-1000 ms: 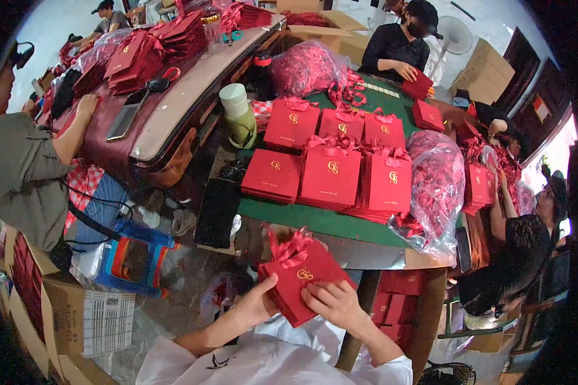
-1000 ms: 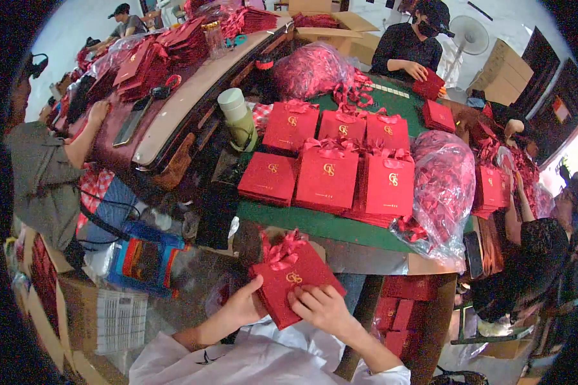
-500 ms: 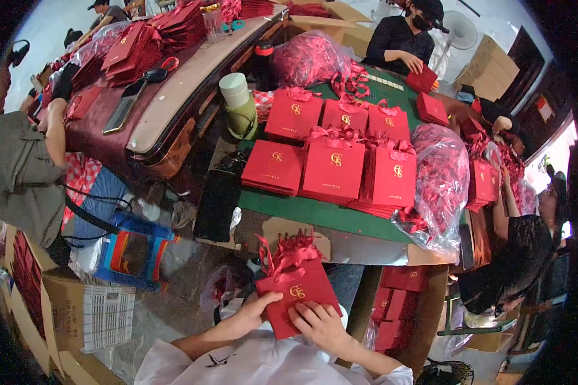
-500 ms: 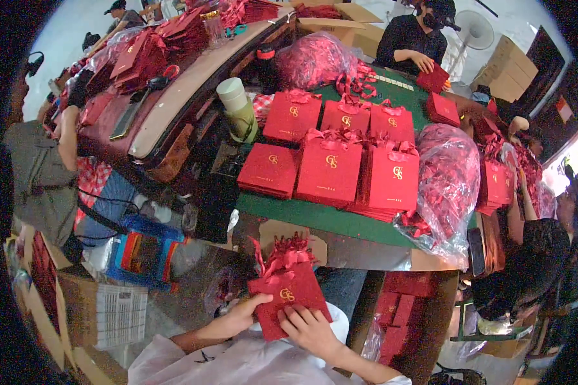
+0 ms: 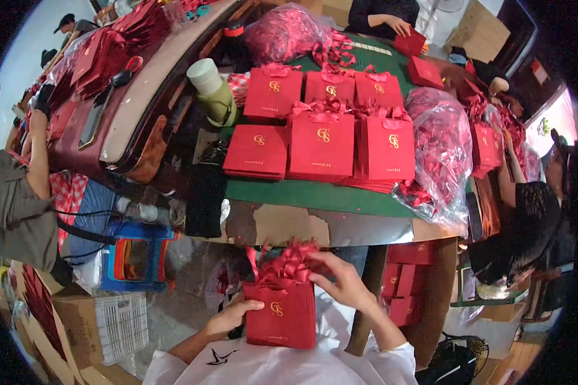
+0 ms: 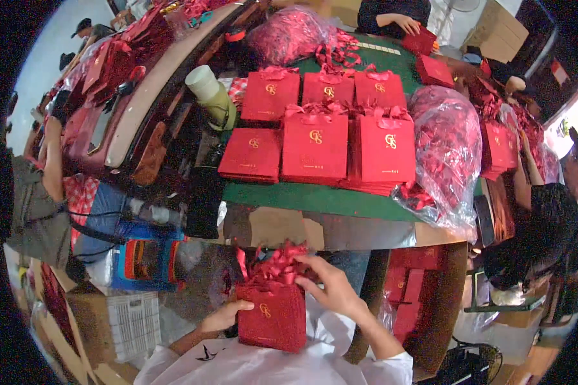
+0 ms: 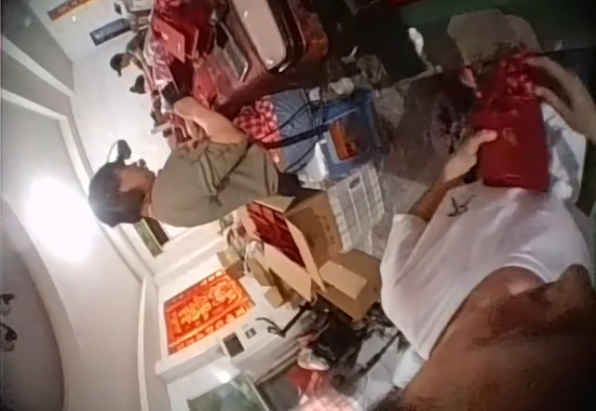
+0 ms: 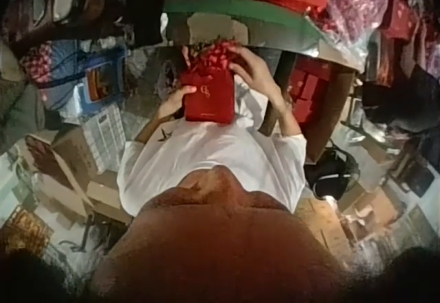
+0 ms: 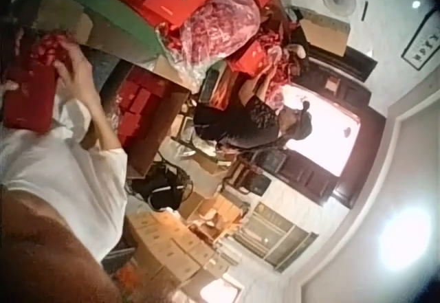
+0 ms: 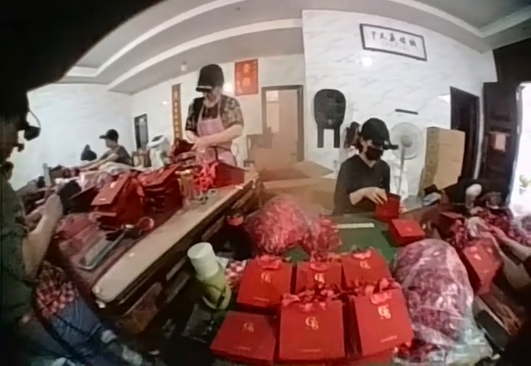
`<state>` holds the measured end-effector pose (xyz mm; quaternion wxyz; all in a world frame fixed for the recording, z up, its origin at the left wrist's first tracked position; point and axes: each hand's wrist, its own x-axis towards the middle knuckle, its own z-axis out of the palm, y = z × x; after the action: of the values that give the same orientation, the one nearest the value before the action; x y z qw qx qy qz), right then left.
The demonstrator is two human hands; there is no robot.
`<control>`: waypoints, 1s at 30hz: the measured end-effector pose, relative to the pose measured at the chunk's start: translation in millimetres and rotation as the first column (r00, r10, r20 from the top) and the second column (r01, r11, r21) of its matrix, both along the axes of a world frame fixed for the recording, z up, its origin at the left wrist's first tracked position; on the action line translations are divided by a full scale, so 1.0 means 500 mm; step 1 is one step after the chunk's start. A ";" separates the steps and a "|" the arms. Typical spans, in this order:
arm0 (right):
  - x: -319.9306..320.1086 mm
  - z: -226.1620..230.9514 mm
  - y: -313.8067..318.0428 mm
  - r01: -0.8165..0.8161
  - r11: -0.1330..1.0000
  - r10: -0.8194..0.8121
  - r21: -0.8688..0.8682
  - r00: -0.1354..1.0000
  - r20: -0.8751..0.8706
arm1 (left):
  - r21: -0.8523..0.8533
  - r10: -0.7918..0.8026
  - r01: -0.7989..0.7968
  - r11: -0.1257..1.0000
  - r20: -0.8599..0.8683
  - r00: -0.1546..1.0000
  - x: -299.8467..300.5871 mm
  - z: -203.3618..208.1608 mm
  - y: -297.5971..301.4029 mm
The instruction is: The person attaches ribbon handles to gift bags by threading and knotting the ribbons through the holes by hand, then gathers and stacks the completed bags together.
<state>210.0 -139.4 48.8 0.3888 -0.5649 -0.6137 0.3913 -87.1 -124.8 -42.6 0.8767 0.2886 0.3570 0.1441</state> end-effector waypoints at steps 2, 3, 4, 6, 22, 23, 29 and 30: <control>0.016 -0.024 0.028 -0.060 0.998 0.059 -0.007 0.990 -0.130 | -0.095 -0.011 0.012 0.995 0.013 1.000 0.014 0.053 0.007; 0.024 -0.030 0.048 -0.151 0.988 0.154 0.040 0.985 -0.073 | -0.098 -0.013 0.013 0.995 0.007 1.000 0.008 0.048 0.005; 0.026 -0.035 0.062 -0.160 0.985 0.165 0.063 0.981 -0.098 | -0.071 -0.037 0.036 0.997 -0.006 0.999 0.003 0.036 0.003; 0.021 -0.039 0.083 -0.161 0.984 0.170 0.081 0.977 -0.128 | -0.049 -0.067 0.066 0.997 -0.023 0.998 0.002 0.036 0.002; 0.044 0.059 0.093 -0.456 0.888 0.457 0.059 0.862 -0.220 | -0.099 -0.109 0.111 0.989 0.017 0.994 0.006 0.016 -0.003; 0.039 0.067 0.089 -0.539 0.841 0.512 -0.048 0.820 -0.256 | -0.123 -0.103 0.102 0.987 0.002 0.995 0.009 0.019 -0.002; 0.026 0.055 0.095 -0.508 0.857 0.481 -0.084 0.848 -0.224 | -0.106 -0.135 0.127 0.986 -0.081 0.987 0.015 0.049 0.010; 0.024 0.049 0.098 -0.462 0.883 0.423 -0.089 0.862 -0.279 | -0.106 -0.134 0.125 0.986 -0.083 0.988 0.016 0.056 0.010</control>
<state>221.9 -90.6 73.1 0.3185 -0.3825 -0.6410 0.5842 -79.0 -120.0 -14.9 0.8807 0.2727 0.3833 0.0556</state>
